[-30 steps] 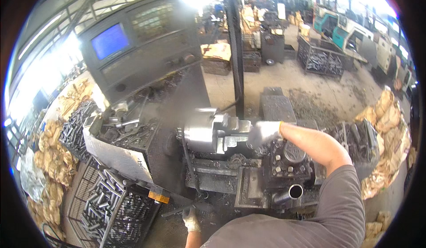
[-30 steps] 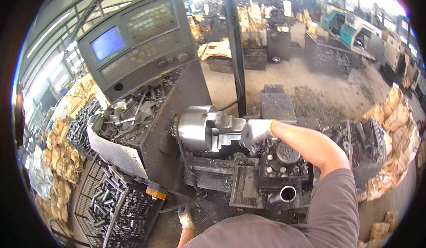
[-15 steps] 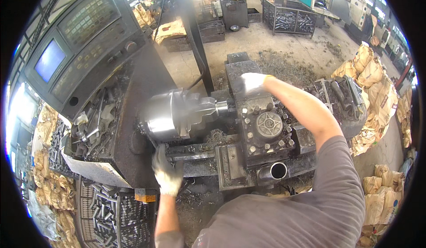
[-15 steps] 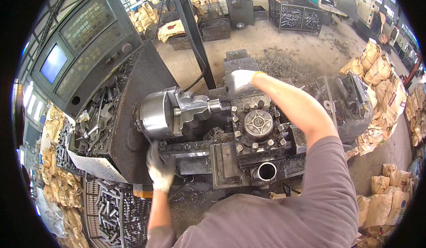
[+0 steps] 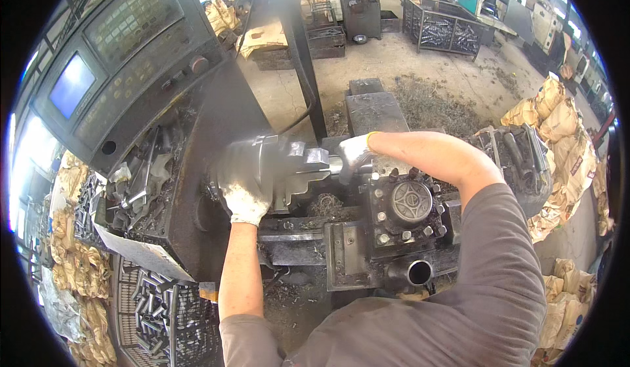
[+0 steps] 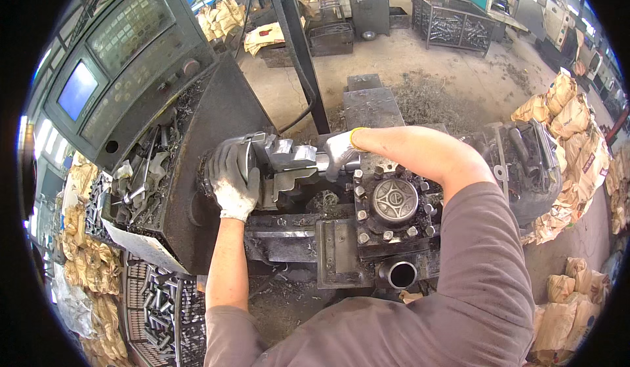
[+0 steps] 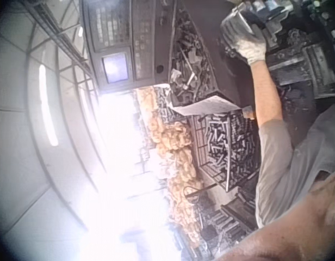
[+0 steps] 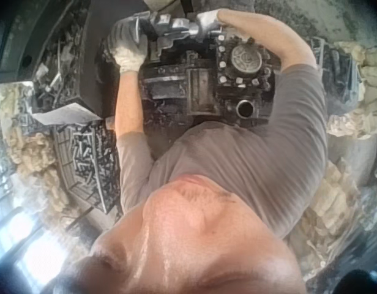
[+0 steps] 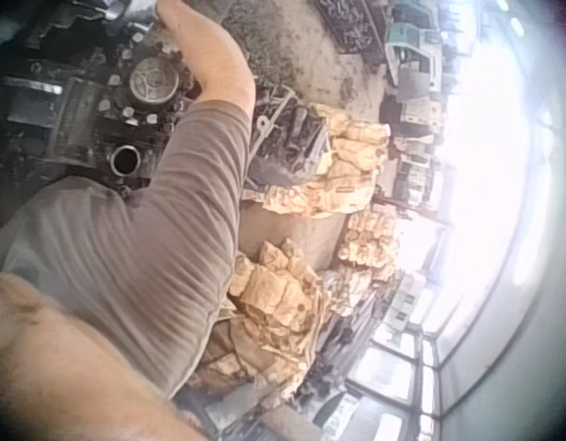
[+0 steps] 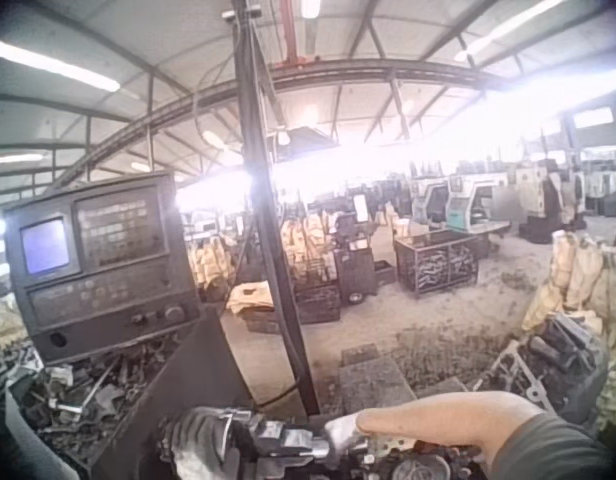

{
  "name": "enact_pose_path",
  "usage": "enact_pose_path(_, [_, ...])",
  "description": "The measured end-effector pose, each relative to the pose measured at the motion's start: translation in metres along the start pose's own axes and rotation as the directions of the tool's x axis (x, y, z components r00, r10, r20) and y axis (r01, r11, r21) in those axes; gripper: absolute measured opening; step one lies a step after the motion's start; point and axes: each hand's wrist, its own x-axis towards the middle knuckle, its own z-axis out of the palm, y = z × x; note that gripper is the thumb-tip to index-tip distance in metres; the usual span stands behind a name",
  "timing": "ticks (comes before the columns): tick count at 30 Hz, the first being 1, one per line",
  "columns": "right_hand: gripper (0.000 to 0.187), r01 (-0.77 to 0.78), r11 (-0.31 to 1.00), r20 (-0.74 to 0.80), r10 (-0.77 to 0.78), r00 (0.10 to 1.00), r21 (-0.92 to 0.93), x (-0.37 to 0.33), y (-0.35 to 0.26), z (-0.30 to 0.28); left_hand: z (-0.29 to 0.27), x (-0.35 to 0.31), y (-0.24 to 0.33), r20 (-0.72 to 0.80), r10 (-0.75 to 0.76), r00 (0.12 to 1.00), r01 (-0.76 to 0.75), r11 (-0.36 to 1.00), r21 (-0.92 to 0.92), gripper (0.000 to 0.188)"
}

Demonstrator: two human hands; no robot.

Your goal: The person operates a metal turning machine in a workshop, repeatedly loading cylindrical metal tubes into the chuck, securing them, and then removing the processed parts. The person places the finished metal tubes into a nearby wire basket.

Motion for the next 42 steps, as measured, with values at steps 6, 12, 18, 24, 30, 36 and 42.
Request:
enact_pose_path(6, [0.063, -0.231, 0.938, -0.393, 0.117, 0.912, -0.257, -0.094, 0.060, 0.009, -0.005, -0.006, -0.003, -0.041, 0.046, 0.998, -0.043, 0.997, 0.062, 0.068])
enact_pose_path(12, [0.078, 0.213, 0.967, -0.990, 0.141, 0.001, 0.138, -0.182, -0.002, 0.049, 0.004, -0.009, -0.009, -0.108, 0.047, 0.993, -0.042, 0.998, 0.049, 0.064])
enact_pose_path(18, [0.091, 0.330, 0.916, -0.972, -0.195, -0.132, -0.229, -0.226, -0.098, 0.060, -0.038, -0.003, 0.022, 0.016, 0.045, 0.999, -0.043, 0.992, -0.115, 0.067])
enact_pose_path(24, [0.102, 0.075, 0.996, -0.906, 0.003, 0.423, 0.039, -0.217, -0.256, 0.147, -0.070, -0.160, 0.148, 0.305, -0.274, 0.912, 0.329, 0.044, -0.943, 0.075])
enact_pose_path(30, [0.108, -0.249, 0.757, -0.278, 0.493, 0.825, 0.604, -0.171, -0.220, 0.280, -0.037, -0.221, 0.157, 0.910, -0.246, 0.335, 0.786, -0.459, -0.414, 0.047])
enact_pose_path(36, [0.049, -0.002, 0.745, -0.460, 0.413, 0.786, 0.667, -0.109, -0.158, 0.397, 0.001, -0.260, 0.161, 0.925, 0.049, 0.376, 0.716, -0.650, -0.257, 0.045])
enact_pose_path(42, [0.058, -0.270, 0.667, -0.158, 0.508, 0.847, 0.695, -0.337, -0.143, 0.399, -0.023, -0.261, 0.141, 0.941, 0.068, 0.332, 0.672, -0.718, -0.185, 0.045])
